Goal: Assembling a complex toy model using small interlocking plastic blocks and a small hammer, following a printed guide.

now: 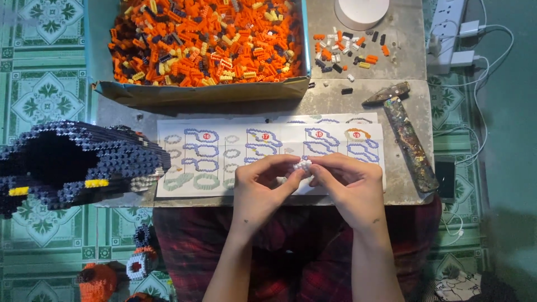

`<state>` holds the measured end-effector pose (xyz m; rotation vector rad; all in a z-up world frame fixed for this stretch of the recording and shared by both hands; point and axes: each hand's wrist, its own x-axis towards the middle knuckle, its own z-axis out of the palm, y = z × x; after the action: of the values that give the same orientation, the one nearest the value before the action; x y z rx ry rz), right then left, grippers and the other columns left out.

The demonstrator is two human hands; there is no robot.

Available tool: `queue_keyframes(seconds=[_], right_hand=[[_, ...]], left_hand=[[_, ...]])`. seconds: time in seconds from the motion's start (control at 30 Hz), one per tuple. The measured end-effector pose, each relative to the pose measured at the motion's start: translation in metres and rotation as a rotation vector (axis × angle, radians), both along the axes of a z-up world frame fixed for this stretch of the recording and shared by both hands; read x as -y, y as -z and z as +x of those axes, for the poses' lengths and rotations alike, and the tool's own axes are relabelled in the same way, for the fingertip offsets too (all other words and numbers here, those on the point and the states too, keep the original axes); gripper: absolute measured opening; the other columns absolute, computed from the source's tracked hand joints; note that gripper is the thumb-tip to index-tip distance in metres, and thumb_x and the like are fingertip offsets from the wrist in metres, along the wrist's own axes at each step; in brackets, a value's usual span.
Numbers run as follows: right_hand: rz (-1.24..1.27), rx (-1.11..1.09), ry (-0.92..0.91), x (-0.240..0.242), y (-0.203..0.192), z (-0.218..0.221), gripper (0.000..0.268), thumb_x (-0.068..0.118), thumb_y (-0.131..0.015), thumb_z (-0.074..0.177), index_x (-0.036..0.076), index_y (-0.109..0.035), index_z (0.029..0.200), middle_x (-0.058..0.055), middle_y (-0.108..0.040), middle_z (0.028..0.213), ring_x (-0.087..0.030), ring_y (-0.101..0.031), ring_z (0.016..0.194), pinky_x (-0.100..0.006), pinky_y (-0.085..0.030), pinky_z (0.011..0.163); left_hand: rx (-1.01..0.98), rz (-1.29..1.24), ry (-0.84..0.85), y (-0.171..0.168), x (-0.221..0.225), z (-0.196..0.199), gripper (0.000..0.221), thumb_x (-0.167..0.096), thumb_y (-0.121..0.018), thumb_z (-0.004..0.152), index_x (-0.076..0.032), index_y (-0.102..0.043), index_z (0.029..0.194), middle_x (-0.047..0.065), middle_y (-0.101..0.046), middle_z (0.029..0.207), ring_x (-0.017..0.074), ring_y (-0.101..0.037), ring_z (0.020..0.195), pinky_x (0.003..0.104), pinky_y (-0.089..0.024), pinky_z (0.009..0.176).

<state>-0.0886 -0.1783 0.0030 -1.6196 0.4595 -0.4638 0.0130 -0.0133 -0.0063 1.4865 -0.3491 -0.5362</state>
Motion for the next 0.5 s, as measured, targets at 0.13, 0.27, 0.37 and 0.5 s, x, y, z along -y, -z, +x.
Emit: queue_keyframes(seconds=[0.13,0.27,0.37,0.5], right_hand=[[-0.006,-0.01,0.014,-0.001,0.0,0.001,0.015,-0.007,-0.085,0.094,-0.006,-0.089,0.109,-0.021,-0.087,0.089,-0.019,-0.08,0.072,-0.038,-0.071,0.072],[0.011,-0.006,0.03,-0.005,0.0,0.001,0.014,-0.008,-0.084,0.095,-0.006,-0.088,0.109,-0.02,-0.087,0.09,-0.019,-0.082,0.077,-0.038,-0.071,0.074],[0.018,-0.013,0.055,-0.009,0.001,0.0,0.012,-0.008,-0.084,0.095,-0.007,-0.088,0.107,-0.02,-0.087,0.091,-0.019,-0.082,0.082,-0.038,-0.071,0.076],[0.007,-0.008,0.075,-0.011,0.003,0.001,0.013,-0.009,-0.085,0.095,-0.007,-0.088,0.107,-0.019,-0.087,0.094,-0.019,-0.083,0.084,-0.039,-0.071,0.077]], left_hand=[[0.013,-0.014,0.002,-0.008,-0.001,0.001,0.022,-0.006,-0.096,0.089,-0.007,-0.091,0.11,0.017,-0.088,0.088,0.0192,-0.082,0.082,0.039,-0.07,0.073],[0.025,-0.015,-0.007,-0.008,-0.001,0.001,0.021,-0.005,-0.096,0.089,-0.006,-0.091,0.109,0.016,-0.088,0.086,0.0187,-0.082,0.082,0.039,-0.07,0.073],[0.042,-0.02,-0.006,-0.009,0.0,0.001,0.021,-0.006,-0.096,0.089,-0.007,-0.091,0.109,0.016,-0.088,0.086,0.0178,-0.082,0.082,0.039,-0.07,0.073],[0.072,-0.01,-0.021,-0.012,0.0,0.002,0.02,-0.007,-0.096,0.089,-0.007,-0.091,0.108,0.015,-0.088,0.084,0.0175,-0.083,0.078,0.035,-0.067,0.068]])
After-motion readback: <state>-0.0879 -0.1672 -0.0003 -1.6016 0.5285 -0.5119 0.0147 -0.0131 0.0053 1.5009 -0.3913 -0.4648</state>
